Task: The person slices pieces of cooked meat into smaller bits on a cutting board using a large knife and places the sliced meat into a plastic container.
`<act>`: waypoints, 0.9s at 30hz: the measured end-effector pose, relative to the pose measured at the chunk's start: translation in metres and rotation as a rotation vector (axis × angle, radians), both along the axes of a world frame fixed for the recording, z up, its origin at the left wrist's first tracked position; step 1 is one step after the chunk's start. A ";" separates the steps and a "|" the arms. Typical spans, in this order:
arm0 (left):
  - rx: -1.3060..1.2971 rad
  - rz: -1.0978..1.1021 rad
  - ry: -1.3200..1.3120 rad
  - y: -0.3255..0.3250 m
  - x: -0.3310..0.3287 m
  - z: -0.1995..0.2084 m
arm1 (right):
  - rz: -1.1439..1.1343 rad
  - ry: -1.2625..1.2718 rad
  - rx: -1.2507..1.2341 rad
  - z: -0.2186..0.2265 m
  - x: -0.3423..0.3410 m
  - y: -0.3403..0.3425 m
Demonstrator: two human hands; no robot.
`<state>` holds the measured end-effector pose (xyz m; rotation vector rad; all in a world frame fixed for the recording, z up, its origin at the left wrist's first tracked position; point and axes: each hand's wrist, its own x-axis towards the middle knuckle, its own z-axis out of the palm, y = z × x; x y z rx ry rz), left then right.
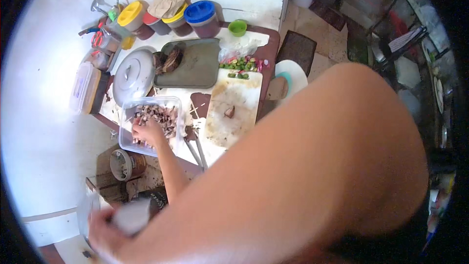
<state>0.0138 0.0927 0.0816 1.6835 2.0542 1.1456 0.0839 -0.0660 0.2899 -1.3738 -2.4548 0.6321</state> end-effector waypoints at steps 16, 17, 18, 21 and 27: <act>0.197 -0.296 -0.002 -0.026 0.019 -0.052 | 0.099 -0.093 0.266 0.042 0.024 -0.042; 0.174 -0.367 -0.087 -0.030 0.026 -0.055 | 0.025 -0.115 0.291 0.040 0.040 -0.036; 0.150 -0.441 -0.172 -0.035 0.034 -0.058 | -0.086 -0.126 0.285 0.029 0.057 -0.028; -0.112 -0.739 -0.030 -0.048 0.027 -0.085 | -0.449 0.008 0.128 -0.062 0.120 0.023; -0.104 -0.890 -0.108 -0.097 0.079 -0.140 | -0.910 0.175 -0.059 -0.260 0.169 -0.015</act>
